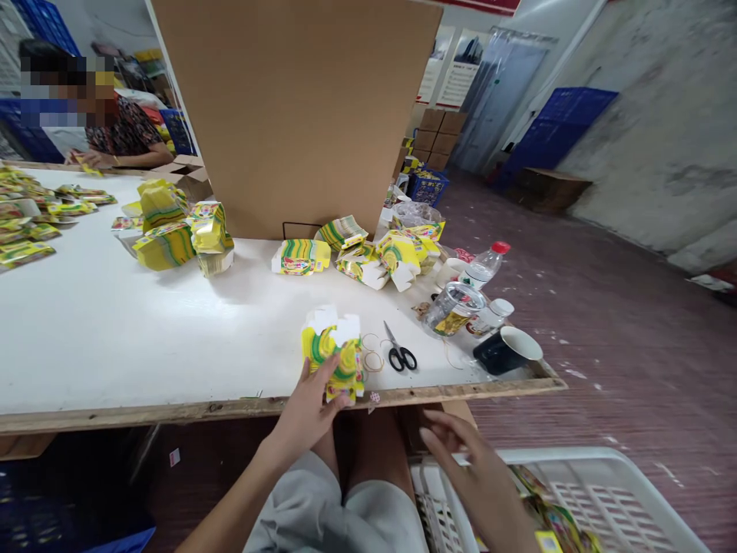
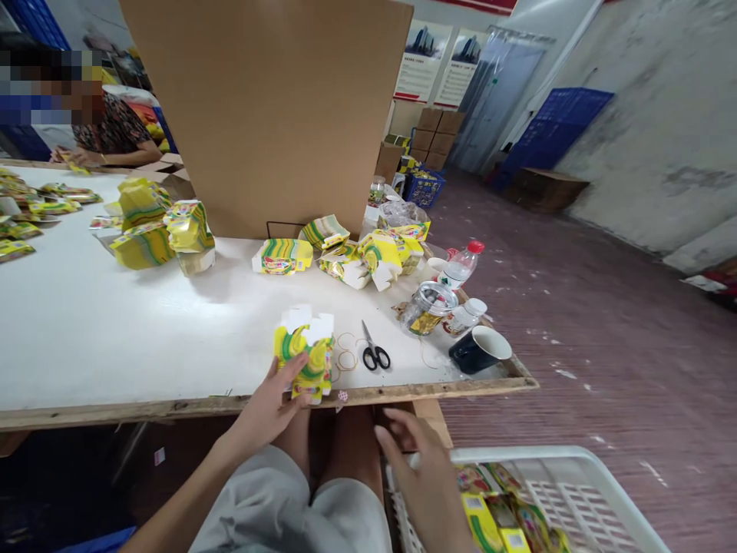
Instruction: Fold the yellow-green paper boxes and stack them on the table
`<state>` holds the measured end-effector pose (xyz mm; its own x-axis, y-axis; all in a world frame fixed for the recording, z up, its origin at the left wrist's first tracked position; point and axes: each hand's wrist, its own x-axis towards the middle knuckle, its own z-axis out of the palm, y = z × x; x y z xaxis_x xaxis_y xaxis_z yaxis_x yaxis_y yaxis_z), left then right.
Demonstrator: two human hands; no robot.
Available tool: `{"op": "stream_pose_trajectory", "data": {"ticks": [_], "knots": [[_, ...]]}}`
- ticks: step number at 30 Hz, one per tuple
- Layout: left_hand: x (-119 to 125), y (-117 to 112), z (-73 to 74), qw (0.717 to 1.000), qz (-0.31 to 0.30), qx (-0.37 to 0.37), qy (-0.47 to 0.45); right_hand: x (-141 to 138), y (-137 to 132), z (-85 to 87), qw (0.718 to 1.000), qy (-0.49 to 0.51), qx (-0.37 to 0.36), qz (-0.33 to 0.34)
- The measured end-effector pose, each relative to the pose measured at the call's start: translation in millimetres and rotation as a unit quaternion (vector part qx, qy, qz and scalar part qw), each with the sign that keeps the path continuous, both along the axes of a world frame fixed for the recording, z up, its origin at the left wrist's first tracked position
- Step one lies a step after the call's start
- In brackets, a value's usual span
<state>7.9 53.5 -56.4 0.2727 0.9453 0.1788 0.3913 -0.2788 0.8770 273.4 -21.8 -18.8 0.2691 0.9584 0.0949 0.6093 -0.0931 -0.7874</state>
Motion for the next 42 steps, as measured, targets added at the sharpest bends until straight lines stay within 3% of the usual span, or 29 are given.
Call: {"op": "stream_pose_trajectory", "data": {"ticks": [3, 5, 7, 10, 12, 15, 18, 21, 26, 30, 34, 39, 42], "knots": [[6.1, -8.0, 1.2, 1.0, -0.013, 0.007, -0.001, -66.0, 43.1, -16.1, 0.99, 0.144, -0.003, -0.005], [4.7, -10.7, 2.2, 1.0, -0.012, 0.01, -0.009, -94.2, 64.3, -24.9, 0.982, 0.189, 0.005, 0.005], [0.7, -12.1, 3.5, 0.999, 0.0, 0.012, -0.034, -105.7, 73.8, -29.1, 0.977, 0.214, 0.019, 0.012], [-3.0, -15.0, 8.3, 0.989, 0.07, -0.014, -0.133, -102.6, 66.5, -27.1, 0.966, 0.256, 0.036, 0.011], [-0.3, -18.1, 13.8, 0.96, 0.091, -0.07, -0.254, -98.4, 53.1, -22.9, 0.952, 0.302, 0.034, 0.025], [9.7, -24.1, 23.6, 0.877, 0.026, -0.207, -0.434, -98.8, 32.9, -17.9, 0.908, 0.415, 0.006, 0.057], [17.9, -30.0, 32.2, 0.801, -0.048, -0.32, -0.504, -102.8, 21.9, -15.7, 0.871, 0.487, -0.011, 0.069], [19.7, -33.1, 36.4, 0.778, -0.063, -0.34, -0.524, -104.8, 18.6, -13.2, 0.873, 0.483, -0.002, 0.066], [22.2, -31.2, 29.1, 0.795, 0.002, -0.316, -0.517, -108.3, 15.5, -12.8, 0.901, 0.426, -0.011, 0.079], [29.1, -30.6, 19.4, 0.84, 0.011, -0.267, -0.472, -110.7, 12.5, -21.0, 0.921, 0.386, -0.005, 0.057], [27.3, -33.6, 18.8, 0.892, 0.051, -0.208, -0.399, -106.2, 13.1, -23.5, 0.94, 0.338, 0.031, 0.037], [9.6, -35.8, 29.6, 0.921, -0.048, -0.196, -0.332, -92.3, 13.9, -12.5, 0.938, 0.322, 0.053, 0.113], [2.0, -36.9, 35.7, 0.906, -0.108, -0.241, -0.331, -82.1, 13.6, -3.0, 0.939, 0.299, 0.038, 0.164]]}}
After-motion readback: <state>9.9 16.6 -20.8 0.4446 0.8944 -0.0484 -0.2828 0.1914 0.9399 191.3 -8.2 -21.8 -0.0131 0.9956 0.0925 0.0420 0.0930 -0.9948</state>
